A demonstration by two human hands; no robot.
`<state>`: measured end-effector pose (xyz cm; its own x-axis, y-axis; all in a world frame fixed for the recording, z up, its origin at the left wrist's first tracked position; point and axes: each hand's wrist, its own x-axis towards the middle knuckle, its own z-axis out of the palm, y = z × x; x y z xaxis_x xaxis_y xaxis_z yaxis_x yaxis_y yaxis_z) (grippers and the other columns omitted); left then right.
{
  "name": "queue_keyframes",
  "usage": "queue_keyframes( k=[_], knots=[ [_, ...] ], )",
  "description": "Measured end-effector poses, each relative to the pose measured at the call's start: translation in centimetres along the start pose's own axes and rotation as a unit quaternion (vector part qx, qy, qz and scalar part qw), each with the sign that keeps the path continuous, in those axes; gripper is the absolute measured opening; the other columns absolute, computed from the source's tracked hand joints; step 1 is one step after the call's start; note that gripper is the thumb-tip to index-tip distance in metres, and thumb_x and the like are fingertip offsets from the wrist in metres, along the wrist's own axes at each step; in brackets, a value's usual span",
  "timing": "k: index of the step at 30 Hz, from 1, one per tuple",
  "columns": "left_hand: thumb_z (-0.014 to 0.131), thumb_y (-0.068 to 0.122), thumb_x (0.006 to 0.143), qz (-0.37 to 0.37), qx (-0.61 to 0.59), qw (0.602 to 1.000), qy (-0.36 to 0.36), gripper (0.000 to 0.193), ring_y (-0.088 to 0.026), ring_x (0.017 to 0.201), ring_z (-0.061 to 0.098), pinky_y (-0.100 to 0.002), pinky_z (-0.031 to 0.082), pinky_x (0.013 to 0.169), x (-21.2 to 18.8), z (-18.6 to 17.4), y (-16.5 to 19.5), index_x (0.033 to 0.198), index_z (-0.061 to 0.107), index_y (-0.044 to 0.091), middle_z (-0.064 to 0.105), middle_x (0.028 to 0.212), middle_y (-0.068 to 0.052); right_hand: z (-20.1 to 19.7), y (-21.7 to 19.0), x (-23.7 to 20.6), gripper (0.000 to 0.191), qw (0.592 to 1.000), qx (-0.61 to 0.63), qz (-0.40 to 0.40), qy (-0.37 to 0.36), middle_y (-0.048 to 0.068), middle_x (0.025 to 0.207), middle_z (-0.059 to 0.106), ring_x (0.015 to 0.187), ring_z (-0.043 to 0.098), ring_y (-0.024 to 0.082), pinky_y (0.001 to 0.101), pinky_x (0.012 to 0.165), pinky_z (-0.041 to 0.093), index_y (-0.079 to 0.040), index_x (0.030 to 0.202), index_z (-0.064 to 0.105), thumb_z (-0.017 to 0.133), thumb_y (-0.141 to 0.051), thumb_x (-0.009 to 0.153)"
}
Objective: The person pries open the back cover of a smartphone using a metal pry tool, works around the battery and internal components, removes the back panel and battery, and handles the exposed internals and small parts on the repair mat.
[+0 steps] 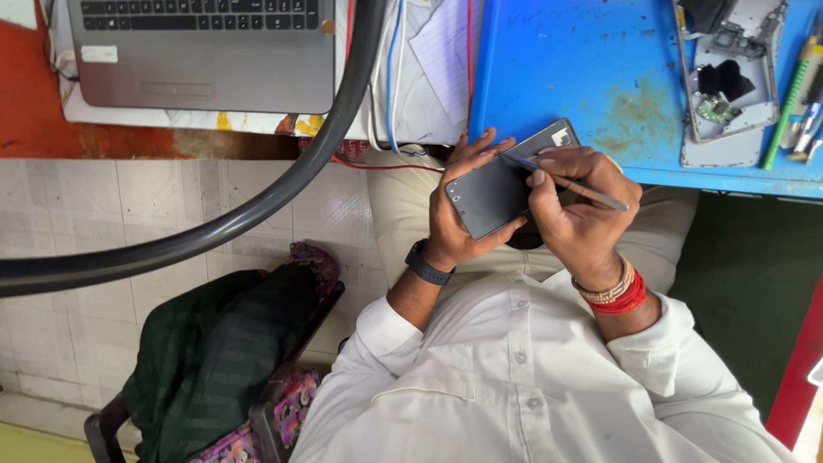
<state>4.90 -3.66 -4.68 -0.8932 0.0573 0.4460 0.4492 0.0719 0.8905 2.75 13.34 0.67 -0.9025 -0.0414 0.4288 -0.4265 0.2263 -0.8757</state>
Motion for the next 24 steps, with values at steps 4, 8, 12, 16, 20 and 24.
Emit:
queue_keyframes(
  k=[4,8,12,16,20,24],
  knots=[
    [0.088,0.018,0.083,-0.01,0.011,1.0,0.0,0.078,-0.029,0.152,0.043,-0.051,0.015,0.135,-0.08,0.31,-0.16,0.147,0.042,0.013,0.058,0.151,-0.019,-0.95,0.39,0.16,0.009,0.999,-0.003,0.043,0.015,0.015,0.095,0.074,0.087,0.074,0.019,0.0298,0.083,0.06,0.006,0.097,0.061,0.071,0.005,0.096],
    [0.087,0.018,0.084,-0.005,0.001,1.0,0.003,0.079,-0.029,0.151,0.045,-0.053,0.015,0.135,0.0,0.67,-0.46,0.148,0.042,0.012,0.056,0.152,-0.02,-0.99,0.52,0.18,0.009,1.0,0.012,0.027,0.01,0.014,0.089,0.074,0.082,0.073,0.017,0.0328,0.093,0.06,0.005,0.099,0.062,0.071,0.006,0.097],
    [0.087,0.018,0.084,-0.007,-0.002,1.0,0.005,0.078,-0.03,0.151,0.045,-0.054,0.013,0.136,-0.1,0.85,-0.51,0.148,0.042,0.011,0.055,0.153,-0.02,-0.66,0.52,0.13,0.009,1.0,0.021,0.023,-0.003,0.014,0.092,0.073,0.084,0.073,0.018,0.0315,0.087,0.06,0.005,0.096,0.062,0.071,0.006,0.094],
    [0.087,0.019,0.084,-0.003,0.002,1.0,0.004,0.078,-0.029,0.151,0.044,-0.053,0.013,0.136,-0.08,0.86,-0.58,0.148,0.042,0.012,0.056,0.153,-0.019,-0.52,0.57,0.16,0.007,1.0,0.018,0.015,-0.005,0.012,0.086,0.073,0.084,0.073,0.018,0.0316,0.087,0.06,0.005,0.098,0.063,0.071,0.006,0.096],
    [0.087,0.019,0.084,-0.002,0.0,1.0,0.002,0.078,-0.029,0.152,0.042,-0.053,0.012,0.136,-0.09,0.86,-0.69,0.147,0.041,0.012,0.057,0.152,-0.02,-0.65,0.62,0.1,0.008,1.0,-0.001,0.03,0.001,0.015,0.092,0.074,0.084,0.073,0.018,0.0285,0.078,0.059,0.006,0.097,0.064,0.072,0.007,0.094],
    [0.087,0.019,0.083,0.002,0.003,1.0,-0.002,0.078,-0.029,0.152,0.042,-0.053,0.012,0.136,-0.14,0.79,-0.87,0.146,0.041,0.013,0.058,0.15,-0.021,-0.97,0.8,0.23,0.009,0.998,0.009,0.054,0.006,0.013,0.093,0.074,0.08,0.074,0.015,0.0262,0.078,0.06,0.005,0.098,0.062,0.071,0.005,0.098]
  ],
)
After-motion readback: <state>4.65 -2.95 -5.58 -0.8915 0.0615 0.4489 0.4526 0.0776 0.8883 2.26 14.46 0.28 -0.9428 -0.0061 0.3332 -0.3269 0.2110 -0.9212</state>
